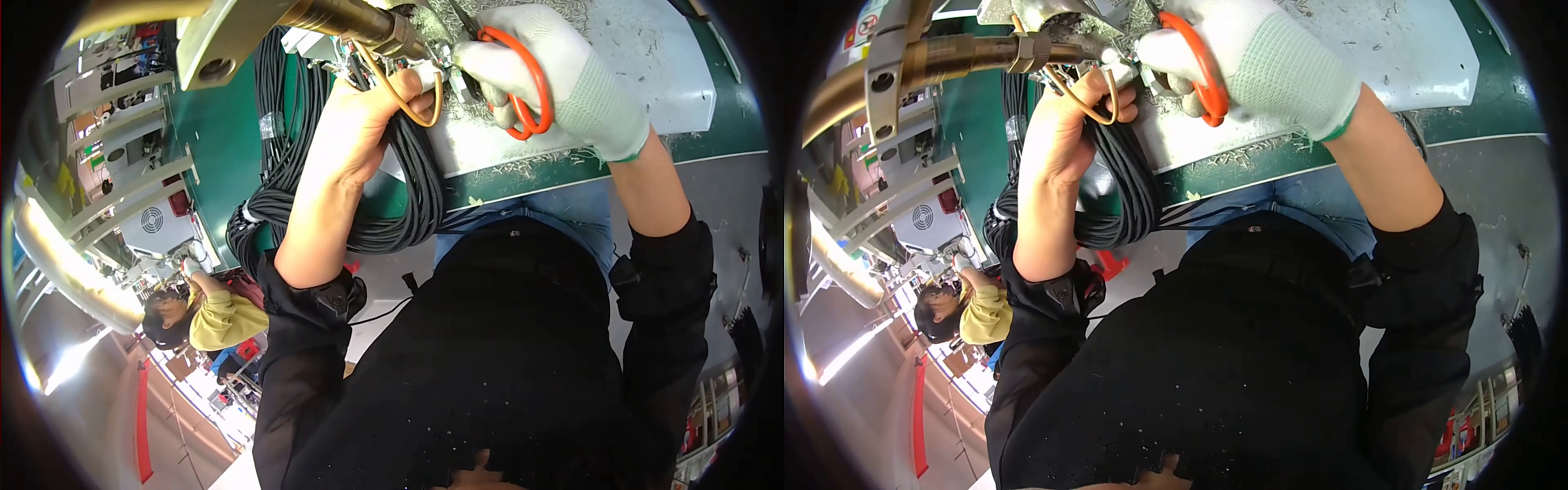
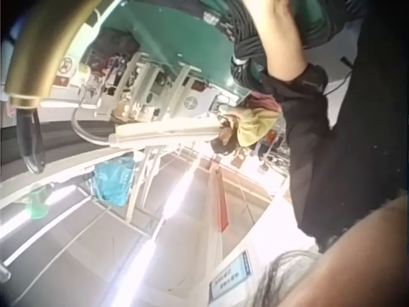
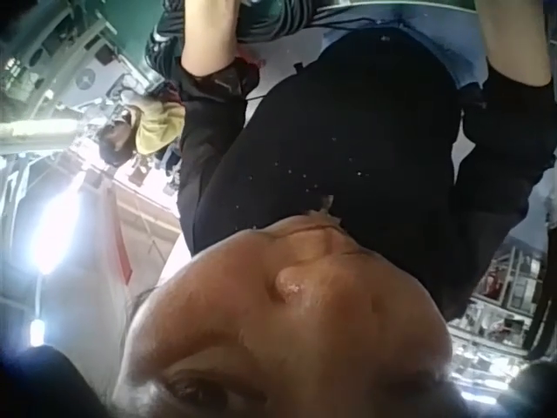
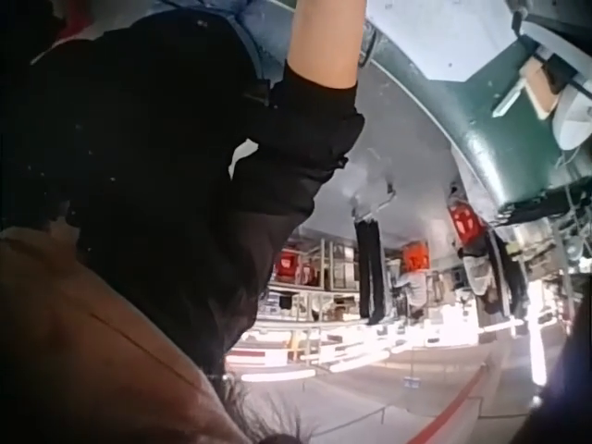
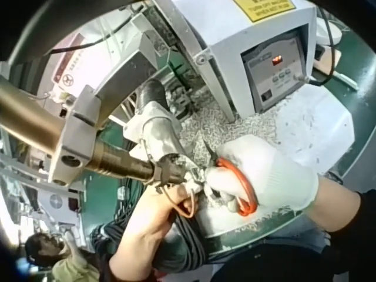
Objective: The person trims the ends of wires with shears, places the wire bundle into a machine to press on a metal component, and then uses the shears to trim more wire ends.
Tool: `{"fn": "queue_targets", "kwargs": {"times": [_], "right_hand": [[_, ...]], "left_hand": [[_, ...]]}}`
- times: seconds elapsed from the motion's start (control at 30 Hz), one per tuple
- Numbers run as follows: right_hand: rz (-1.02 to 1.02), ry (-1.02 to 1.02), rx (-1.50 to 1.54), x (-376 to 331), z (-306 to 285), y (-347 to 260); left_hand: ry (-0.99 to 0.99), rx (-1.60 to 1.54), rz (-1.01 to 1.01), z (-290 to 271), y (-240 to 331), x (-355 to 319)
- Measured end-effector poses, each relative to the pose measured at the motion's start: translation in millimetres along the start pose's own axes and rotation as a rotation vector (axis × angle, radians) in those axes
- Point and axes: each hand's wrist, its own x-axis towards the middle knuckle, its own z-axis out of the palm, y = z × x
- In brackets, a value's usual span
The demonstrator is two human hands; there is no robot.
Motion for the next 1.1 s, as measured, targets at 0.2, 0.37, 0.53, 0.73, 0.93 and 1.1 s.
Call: {"fn": "queue_targets", "kwargs": {"times": [0.2, 0.37, 0.53, 0.73, 0.93, 1.1], "right_hand": [[-0.138, -0.138, -0.061, 7, -15, -8], [0.167, -0.135, -0.061, 9, -13, -13], [-0.351, -0.125, -0.237, 9, -14, -5], [-1.029, 0.024, -0.571, 20, -10, 45], [-0.666, -0.122, -0.297, 16, -16, 24], [-0.603, -0.094, -0.311, 15, -14, 36]], "left_hand": [[-0.152, -0.17, -0.074, -7, 3, 9], [-0.043, 0.065, 0.08, 1, 2, 6], [-0.049, 0.076, 0.113, 0, 0, 6], [-0.029, 0.074, 0.056, 0, -1, 1], [-0.024, 0.079, 0.058, 3, 1, 0], [-0.126, 0.053, 0.133, 1, 1, 4]]}}
